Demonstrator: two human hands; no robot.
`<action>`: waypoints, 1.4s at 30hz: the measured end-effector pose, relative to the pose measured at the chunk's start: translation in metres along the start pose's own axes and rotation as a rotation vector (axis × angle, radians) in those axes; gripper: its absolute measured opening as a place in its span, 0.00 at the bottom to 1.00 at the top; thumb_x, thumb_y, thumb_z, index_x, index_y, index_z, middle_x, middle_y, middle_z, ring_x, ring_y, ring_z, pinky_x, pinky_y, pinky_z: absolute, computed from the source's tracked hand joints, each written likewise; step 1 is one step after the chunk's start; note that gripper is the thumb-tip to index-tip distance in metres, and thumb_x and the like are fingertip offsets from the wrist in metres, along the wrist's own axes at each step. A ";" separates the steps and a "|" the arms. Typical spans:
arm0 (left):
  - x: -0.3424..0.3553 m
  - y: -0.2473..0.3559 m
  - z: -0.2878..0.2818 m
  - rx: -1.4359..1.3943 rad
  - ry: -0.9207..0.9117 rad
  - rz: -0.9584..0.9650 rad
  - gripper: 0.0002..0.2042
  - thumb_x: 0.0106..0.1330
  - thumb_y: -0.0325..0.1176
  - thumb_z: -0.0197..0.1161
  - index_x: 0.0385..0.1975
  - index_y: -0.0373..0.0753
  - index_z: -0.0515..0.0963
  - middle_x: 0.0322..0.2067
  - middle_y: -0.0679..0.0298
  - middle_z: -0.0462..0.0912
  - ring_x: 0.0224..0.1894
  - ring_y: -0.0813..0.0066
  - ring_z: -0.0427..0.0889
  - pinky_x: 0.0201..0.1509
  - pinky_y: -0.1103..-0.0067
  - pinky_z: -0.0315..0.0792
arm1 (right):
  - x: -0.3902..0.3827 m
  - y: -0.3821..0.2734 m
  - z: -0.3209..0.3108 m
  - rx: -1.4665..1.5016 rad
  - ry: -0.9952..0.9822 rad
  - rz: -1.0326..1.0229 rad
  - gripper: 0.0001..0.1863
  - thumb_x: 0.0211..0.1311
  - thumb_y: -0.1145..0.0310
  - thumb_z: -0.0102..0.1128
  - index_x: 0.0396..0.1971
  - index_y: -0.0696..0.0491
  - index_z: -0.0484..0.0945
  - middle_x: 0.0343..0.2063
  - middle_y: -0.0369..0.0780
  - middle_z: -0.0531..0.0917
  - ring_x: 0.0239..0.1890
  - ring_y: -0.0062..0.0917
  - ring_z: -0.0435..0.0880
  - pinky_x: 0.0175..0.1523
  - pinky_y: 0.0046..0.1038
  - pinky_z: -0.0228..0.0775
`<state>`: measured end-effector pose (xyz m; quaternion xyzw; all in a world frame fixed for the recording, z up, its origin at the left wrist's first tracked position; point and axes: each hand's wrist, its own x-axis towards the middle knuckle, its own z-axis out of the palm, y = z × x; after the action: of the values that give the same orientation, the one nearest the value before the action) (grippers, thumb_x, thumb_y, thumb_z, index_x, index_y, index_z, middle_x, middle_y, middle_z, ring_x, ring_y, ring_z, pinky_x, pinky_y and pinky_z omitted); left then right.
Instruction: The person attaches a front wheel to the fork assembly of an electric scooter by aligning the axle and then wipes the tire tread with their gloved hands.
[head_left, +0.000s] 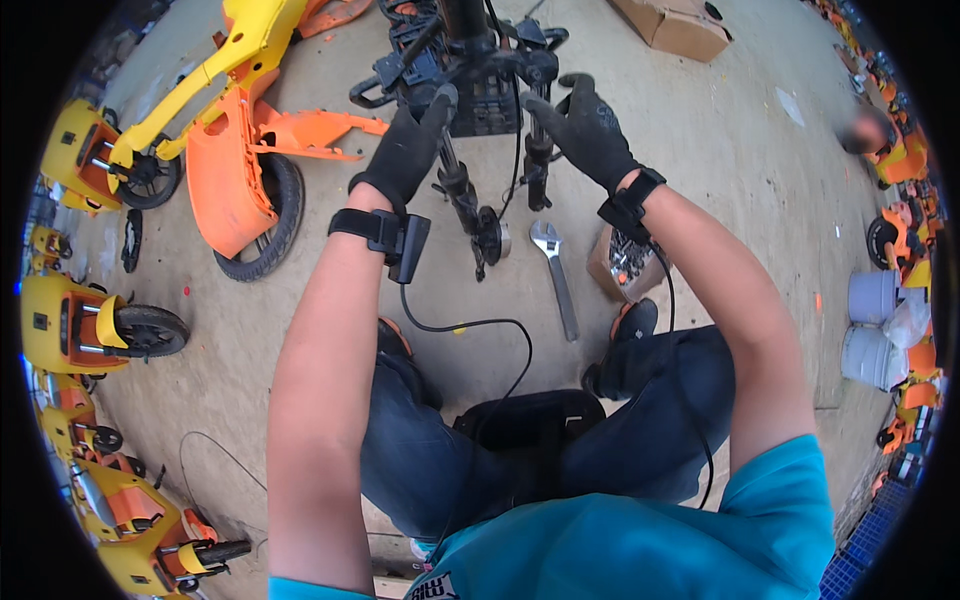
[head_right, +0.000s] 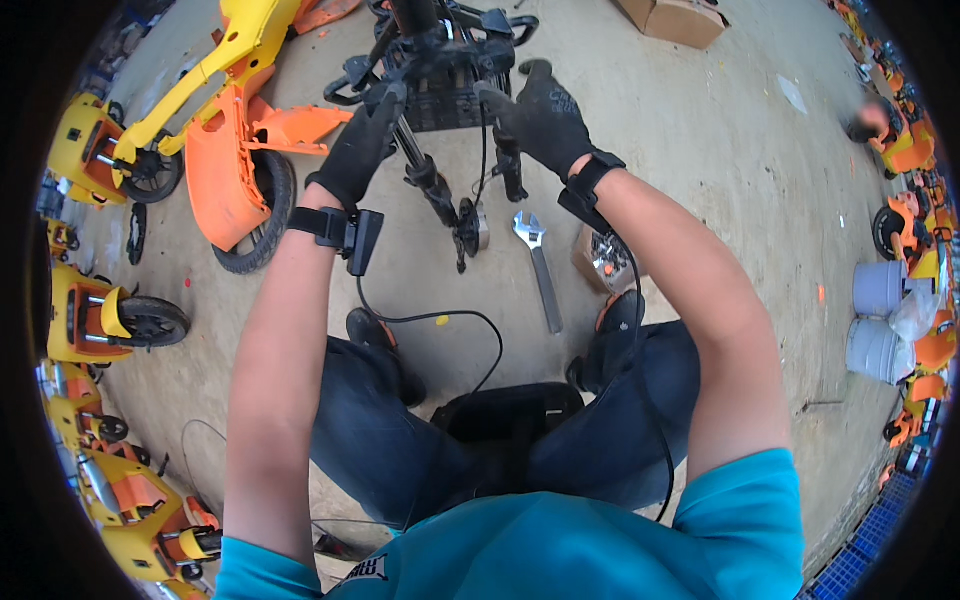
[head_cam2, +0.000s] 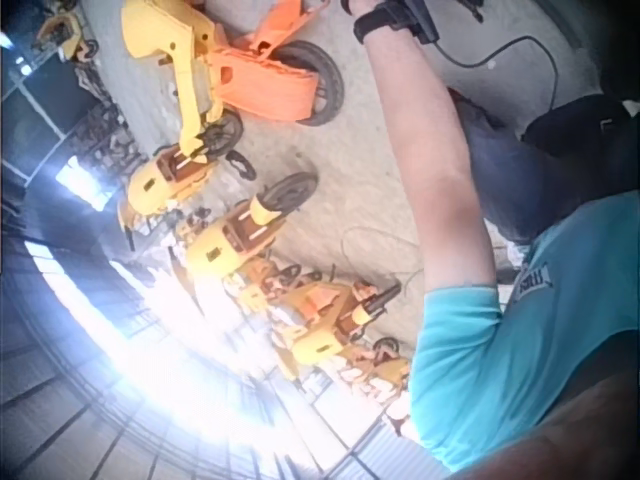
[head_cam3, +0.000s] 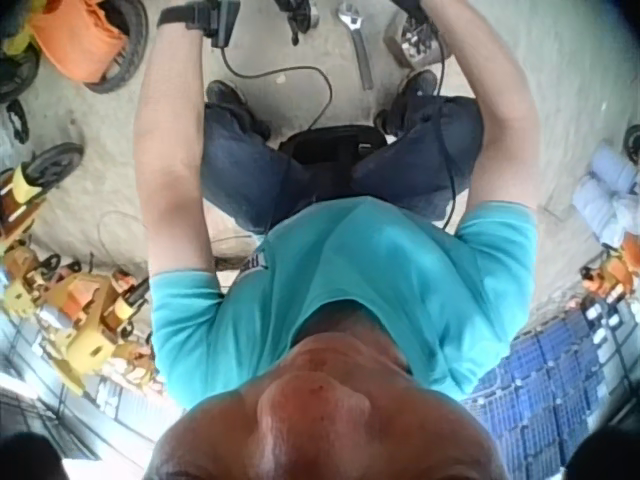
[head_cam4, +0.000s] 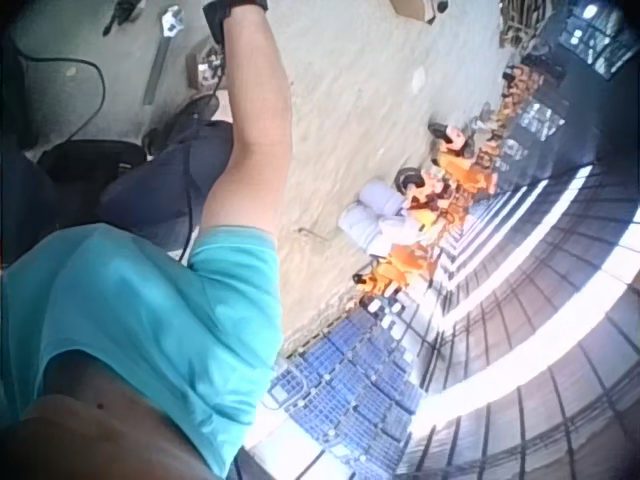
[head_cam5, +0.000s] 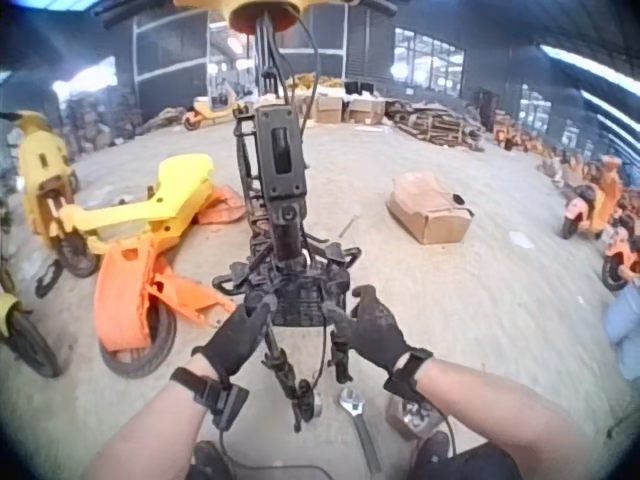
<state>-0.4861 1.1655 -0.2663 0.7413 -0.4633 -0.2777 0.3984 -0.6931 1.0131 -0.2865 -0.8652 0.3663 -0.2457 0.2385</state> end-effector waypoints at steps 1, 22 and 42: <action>-0.013 0.013 -0.003 -0.215 0.017 -0.026 0.21 0.75 0.38 0.52 0.63 0.35 0.68 0.55 0.57 0.75 0.54 0.71 0.76 0.55 0.77 0.72 | -0.009 0.006 0.008 0.025 -0.127 0.058 0.33 0.62 0.43 0.62 0.46 0.63 0.73 0.27 0.48 0.85 0.32 0.40 0.86 0.38 0.37 0.78; -0.017 0.015 -0.018 -0.128 0.140 0.134 0.24 0.64 0.47 0.68 0.43 0.29 0.72 0.34 0.55 0.82 0.28 0.73 0.79 0.32 0.75 0.72 | -0.098 0.050 0.151 0.827 -0.264 0.346 0.18 0.66 0.56 0.62 0.36 0.60 0.80 0.29 0.41 0.80 0.32 0.25 0.77 0.41 0.30 0.70; 0.005 0.001 -0.013 -0.217 0.142 0.085 0.16 0.70 0.36 0.59 0.52 0.34 0.75 0.39 0.64 0.81 0.41 0.76 0.75 0.47 0.80 0.69 | -0.118 0.026 0.125 0.516 0.122 0.504 0.26 0.60 0.56 0.68 0.48 0.59 0.69 0.28 0.45 0.82 0.31 0.33 0.84 0.36 0.36 0.73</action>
<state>-0.4744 1.1651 -0.2591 0.6913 -0.4323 -0.2559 0.5194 -0.7041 1.1148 -0.4276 -0.6428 0.5075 -0.3146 0.4798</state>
